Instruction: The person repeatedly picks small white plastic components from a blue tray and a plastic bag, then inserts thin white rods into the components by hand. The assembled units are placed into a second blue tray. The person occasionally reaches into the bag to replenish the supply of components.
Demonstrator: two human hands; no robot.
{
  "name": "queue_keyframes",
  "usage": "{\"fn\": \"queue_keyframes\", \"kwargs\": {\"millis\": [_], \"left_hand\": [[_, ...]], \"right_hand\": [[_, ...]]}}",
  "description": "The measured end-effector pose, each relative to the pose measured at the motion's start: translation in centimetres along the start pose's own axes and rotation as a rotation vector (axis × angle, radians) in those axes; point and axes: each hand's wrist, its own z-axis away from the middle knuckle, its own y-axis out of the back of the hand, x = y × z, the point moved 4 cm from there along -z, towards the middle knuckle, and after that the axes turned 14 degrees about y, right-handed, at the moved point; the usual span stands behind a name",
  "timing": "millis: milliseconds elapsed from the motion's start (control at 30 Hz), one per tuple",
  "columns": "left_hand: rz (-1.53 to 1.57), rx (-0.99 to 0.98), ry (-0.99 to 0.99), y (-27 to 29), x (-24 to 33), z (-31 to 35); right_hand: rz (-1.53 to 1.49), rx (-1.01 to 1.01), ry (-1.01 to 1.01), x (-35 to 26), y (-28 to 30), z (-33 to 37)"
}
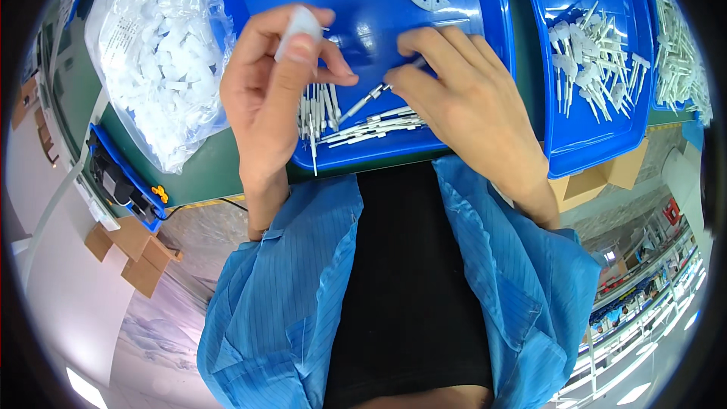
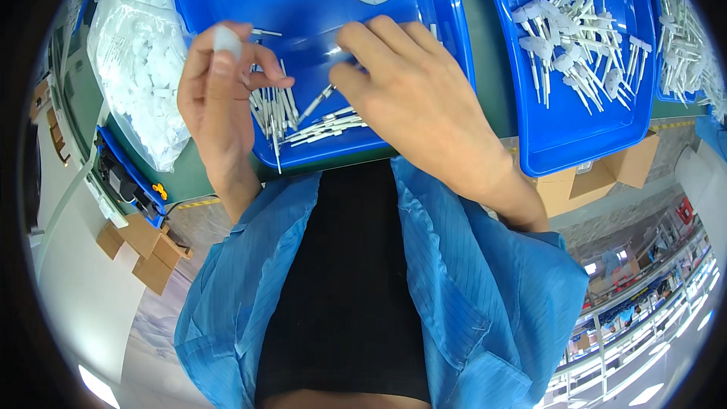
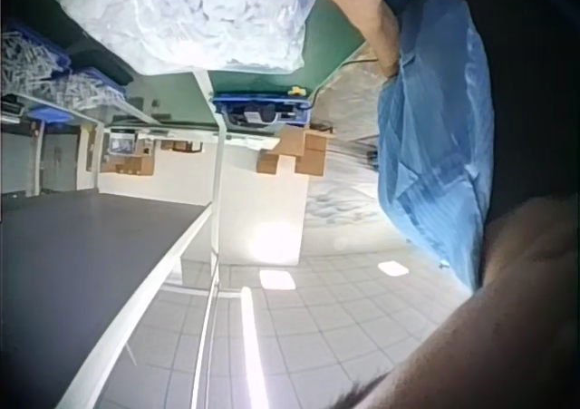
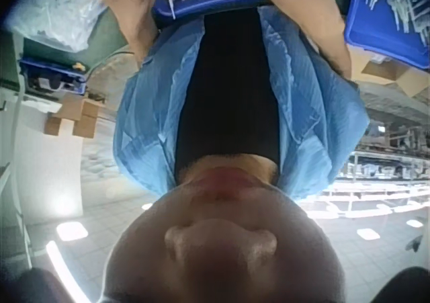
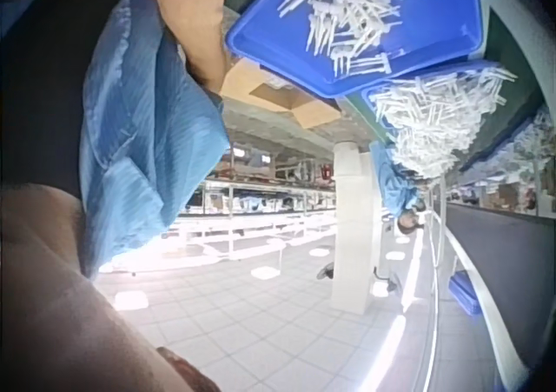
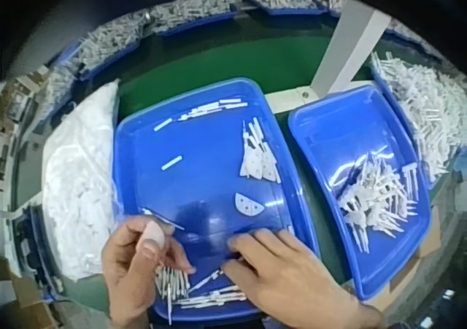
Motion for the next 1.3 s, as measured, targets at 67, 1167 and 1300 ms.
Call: {"fn": "queue_keyframes", "kwargs": {"millis": [67,1167,1300], "left_hand": [[0.050,-0.011,-0.011,-0.2,-0.2,0.1],[0.228,-0.005,-0.409,2.3,0.0,1.0],[0.291,-0.023,-0.464,1.7,0.9,1.3]], "right_hand": [[0.043,-0.064,-0.021,0.0,-0.4,0.0],[-0.593,0.366,-0.266,-4.4,1.7,-5.5],[-1.102,0.333,-0.371,-4.1,1.2,-5.8]]}}
